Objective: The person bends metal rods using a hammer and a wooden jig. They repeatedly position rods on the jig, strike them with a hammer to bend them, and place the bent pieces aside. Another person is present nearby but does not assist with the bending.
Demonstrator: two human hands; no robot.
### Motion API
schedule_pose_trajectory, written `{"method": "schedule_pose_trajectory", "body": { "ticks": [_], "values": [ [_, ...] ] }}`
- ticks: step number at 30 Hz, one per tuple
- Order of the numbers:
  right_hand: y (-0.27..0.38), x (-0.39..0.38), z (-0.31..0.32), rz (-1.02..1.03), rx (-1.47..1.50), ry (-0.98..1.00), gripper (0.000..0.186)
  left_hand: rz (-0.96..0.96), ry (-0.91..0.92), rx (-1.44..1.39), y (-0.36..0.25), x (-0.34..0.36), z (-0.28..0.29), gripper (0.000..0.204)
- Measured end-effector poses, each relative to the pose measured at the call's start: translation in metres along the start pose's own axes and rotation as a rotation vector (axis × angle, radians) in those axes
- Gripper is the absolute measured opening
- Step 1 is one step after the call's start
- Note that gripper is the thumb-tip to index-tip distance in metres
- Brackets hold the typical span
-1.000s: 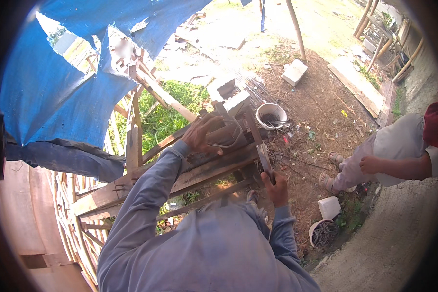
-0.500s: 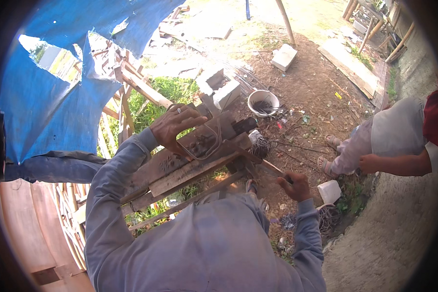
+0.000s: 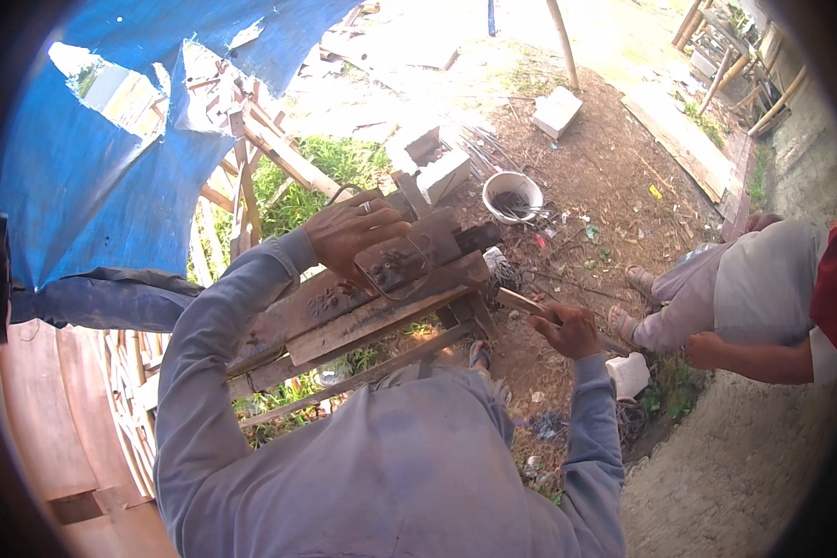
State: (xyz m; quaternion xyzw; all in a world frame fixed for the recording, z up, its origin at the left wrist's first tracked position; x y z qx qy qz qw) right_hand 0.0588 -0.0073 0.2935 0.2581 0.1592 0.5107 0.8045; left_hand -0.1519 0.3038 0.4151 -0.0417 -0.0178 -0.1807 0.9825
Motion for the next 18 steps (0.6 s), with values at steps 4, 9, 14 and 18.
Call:
{"method": "schedule_pose_trajectory", "body": {
  "ticks": [4,9,14,18],
  "values": [
    [-0.010,0.020,-0.005,-0.057,-0.075,-0.071,0.046,0.090,0.163,0.068,0.028,0.021,-0.020,0.111],
    [-0.017,0.037,-0.018,-0.156,-0.129,-0.058,0.047,0.172,0.223,0.070,0.048,0.039,-0.027,0.110],
    [-0.017,0.040,-0.037,-0.241,-0.113,-0.034,0.051,0.154,0.240,0.086,0.061,0.055,-0.023,0.102],
    [-0.016,0.028,-0.055,-0.243,-0.097,-0.086,0.048,0.080,0.075,0.080,0.073,0.063,-0.035,0.072]
  ]
}}
Point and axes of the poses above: each hand's wrist, its own x-axis towards the middle knuckle, its own z-axis out of the back of the hand, y = z × x, the point moved 6 cm from there along x, towards the middle knuckle, and after that the axes turned 1 degree about y, right-handed, at the moved point
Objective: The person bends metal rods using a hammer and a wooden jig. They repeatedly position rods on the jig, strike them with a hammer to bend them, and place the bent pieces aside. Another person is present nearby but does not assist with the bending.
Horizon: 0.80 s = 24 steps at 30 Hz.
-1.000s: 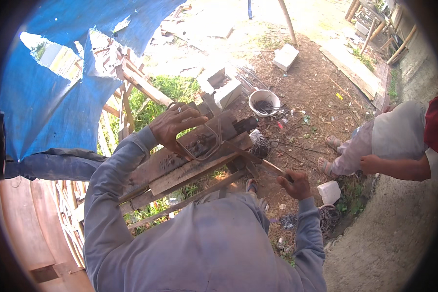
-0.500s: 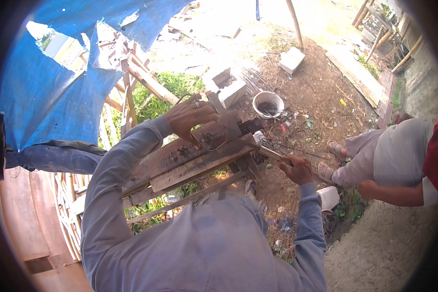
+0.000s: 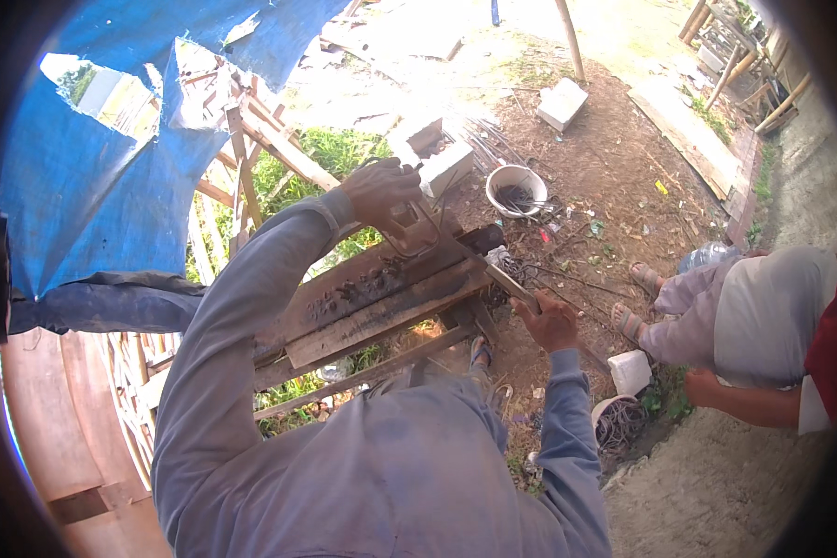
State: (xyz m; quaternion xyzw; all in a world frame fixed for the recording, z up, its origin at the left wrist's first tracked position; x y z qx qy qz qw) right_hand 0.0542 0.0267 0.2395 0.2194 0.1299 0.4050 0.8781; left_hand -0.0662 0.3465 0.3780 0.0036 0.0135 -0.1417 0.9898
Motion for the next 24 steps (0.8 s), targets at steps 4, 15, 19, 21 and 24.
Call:
{"method": "schedule_pose_trajectory", "body": {
  "ticks": [4,15,19,21,24],
  "values": [
    [0.007,-0.007,-0.013,-0.055,0.022,0.057,0.055,0.092,-0.253,0.086,0.018,-0.011,-0.030,0.053],
    [0.033,-0.047,-0.014,-0.113,0.025,0.080,0.055,1.031,-0.334,-0.367,0.084,-0.025,-0.069,0.047],
    [0.040,-0.064,-0.013,-0.131,-0.010,0.033,0.053,1.033,-0.250,-0.415,0.083,-0.015,-0.080,0.039],
    [0.042,-0.064,-0.007,-0.115,-0.072,0.033,0.050,0.971,-0.313,-0.417,0.089,-0.012,-0.088,0.032],
    [0.035,-0.051,0.018,-0.052,-0.149,-0.023,0.045,0.870,-0.306,-0.465,0.100,0.003,-0.101,0.031]
  ]
}}
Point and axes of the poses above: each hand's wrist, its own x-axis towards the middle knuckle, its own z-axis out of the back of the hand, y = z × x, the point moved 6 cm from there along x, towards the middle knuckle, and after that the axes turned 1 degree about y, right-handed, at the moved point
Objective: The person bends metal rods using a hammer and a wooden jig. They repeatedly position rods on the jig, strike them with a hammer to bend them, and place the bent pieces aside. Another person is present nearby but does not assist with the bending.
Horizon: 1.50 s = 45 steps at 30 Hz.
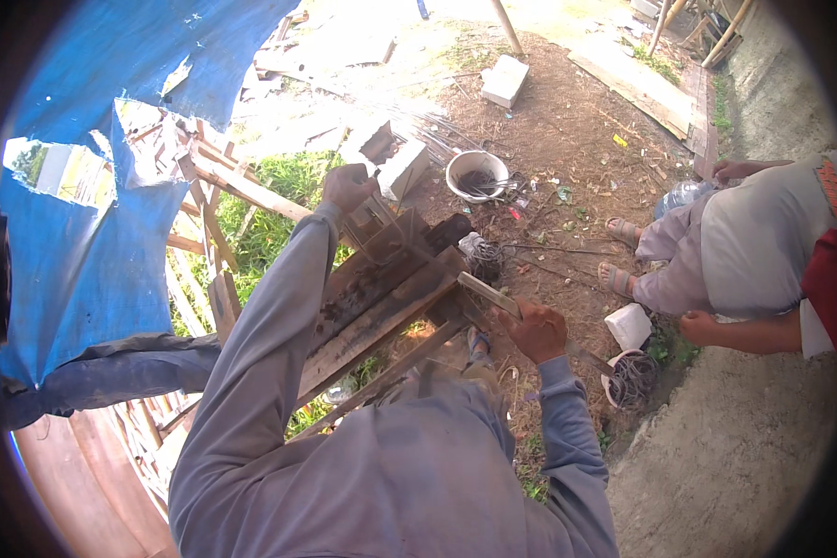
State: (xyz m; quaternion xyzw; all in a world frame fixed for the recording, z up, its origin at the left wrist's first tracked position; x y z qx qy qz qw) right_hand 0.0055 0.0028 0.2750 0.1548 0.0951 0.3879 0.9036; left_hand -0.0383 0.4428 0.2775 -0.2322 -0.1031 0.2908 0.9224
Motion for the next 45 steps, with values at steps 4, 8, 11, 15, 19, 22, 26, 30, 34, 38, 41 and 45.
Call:
{"method": "schedule_pose_trajectory", "body": {
  "ticks": [4,8,11,15,19,22,26,30,34,38,41,45],
  "values": [
    [-0.002,0.022,0.027,0.087,-0.076,-0.093,0.041,-0.067,0.044,-0.019,0.005,0.014,-0.017,0.030],
    [-0.008,0.028,0.027,0.122,-0.131,-0.103,0.041,-0.051,0.091,-0.045,0.003,0.016,-0.025,0.030],
    [-0.003,0.010,0.013,0.032,-0.095,-0.034,0.044,-0.052,0.079,-0.057,0.000,0.014,-0.024,0.031],
    [0.010,-0.019,-0.013,-0.102,-0.049,-0.018,0.047,-0.135,0.044,-0.023,-0.012,0.016,-0.018,0.030],
    [0.015,-0.036,-0.020,-0.122,0.182,0.063,0.050,-0.154,0.095,-0.058,-0.017,0.024,-0.023,0.031],
    [-0.002,-0.046,-0.021,-0.175,0.293,0.253,0.055,-0.131,0.178,0.038,-0.023,0.029,-0.029,0.031],
    [-0.018,-0.037,0.009,-0.230,0.130,0.221,0.057,-0.033,0.145,0.042,-0.008,0.027,-0.037,0.035],
    [-0.021,-0.017,0.021,-0.172,0.000,0.150,0.056,0.013,0.106,-0.023,-0.001,0.013,-0.021,0.039],
    [-0.018,-0.023,0.012,-0.226,-0.067,0.115,0.057,0.048,0.077,0.030,-0.002,0.009,-0.019,0.041],
    [-0.013,-0.036,0.003,-0.294,-0.078,0.130,0.061,0.097,0.065,0.045,-0.005,0.006,-0.026,0.046],
    [-0.001,-0.044,0.002,-0.325,-0.031,0.098,0.064,0.141,0.037,0.035,-0.004,0.005,-0.028,0.051],
    [0.002,-0.052,0.002,-0.346,-0.088,0.111,0.065,0.197,0.079,0.027,-0.006,0.006,-0.028,0.055]
  ]
}}
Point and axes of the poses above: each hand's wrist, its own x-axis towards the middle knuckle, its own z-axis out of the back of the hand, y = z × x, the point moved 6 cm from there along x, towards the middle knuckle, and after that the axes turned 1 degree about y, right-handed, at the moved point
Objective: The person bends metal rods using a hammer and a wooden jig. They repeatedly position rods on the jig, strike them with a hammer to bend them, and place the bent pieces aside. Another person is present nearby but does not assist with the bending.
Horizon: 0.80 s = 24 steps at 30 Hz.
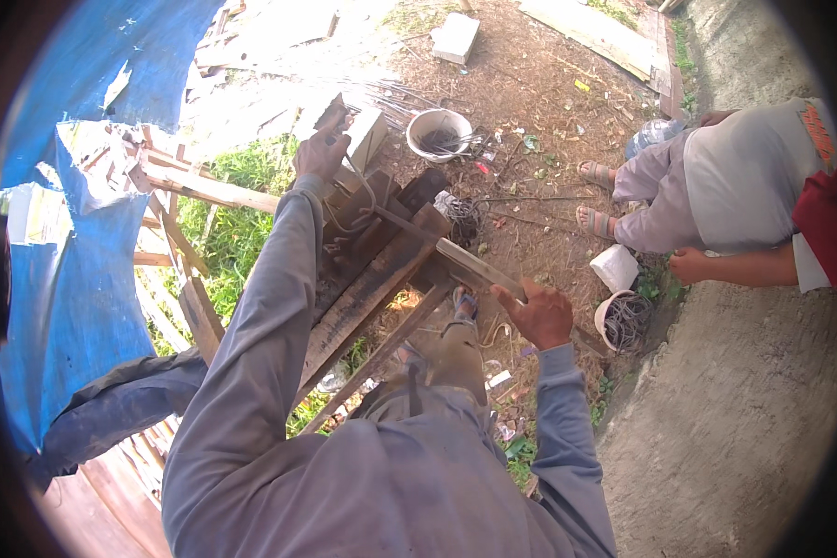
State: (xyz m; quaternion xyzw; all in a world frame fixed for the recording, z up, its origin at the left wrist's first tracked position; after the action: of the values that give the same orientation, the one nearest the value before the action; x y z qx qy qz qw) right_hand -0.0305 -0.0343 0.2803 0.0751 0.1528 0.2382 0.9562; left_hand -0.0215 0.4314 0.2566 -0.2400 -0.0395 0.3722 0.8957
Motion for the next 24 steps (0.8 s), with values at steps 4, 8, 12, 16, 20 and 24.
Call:
{"method": "schedule_pose_trajectory", "body": {
  "ticks": [4,8,12,16,20,24],
  "values": [
    [0.002,-0.002,-0.001,0.003,0.033,-0.023,0.063,0.053,-0.020,-0.018,-0.001,0.001,0.006,0.056],
    [0.006,-0.011,-0.006,-0.025,0.053,-0.059,0.063,0.092,-0.020,-0.023,0.000,0.001,0.008,0.055],
    [0.011,-0.030,-0.023,-0.081,0.056,-0.111,0.062,0.077,-0.034,-0.018,-0.006,0.007,0.008,0.051],
    [0.023,-0.044,-0.028,-0.140,0.116,-0.091,0.062,0.011,-0.059,-0.077,-0.005,0.018,-0.001,0.048],
    [0.053,-0.088,-0.062,-0.285,0.221,-0.056,0.060,-0.087,-0.022,-0.071,-0.013,0.036,-0.010,0.049],
    [0.063,-0.096,-0.071,-0.340,0.311,-0.059,0.060,-0.157,0.031,0.023,-0.037,0.026,-0.016,0.046]
  ]
}}
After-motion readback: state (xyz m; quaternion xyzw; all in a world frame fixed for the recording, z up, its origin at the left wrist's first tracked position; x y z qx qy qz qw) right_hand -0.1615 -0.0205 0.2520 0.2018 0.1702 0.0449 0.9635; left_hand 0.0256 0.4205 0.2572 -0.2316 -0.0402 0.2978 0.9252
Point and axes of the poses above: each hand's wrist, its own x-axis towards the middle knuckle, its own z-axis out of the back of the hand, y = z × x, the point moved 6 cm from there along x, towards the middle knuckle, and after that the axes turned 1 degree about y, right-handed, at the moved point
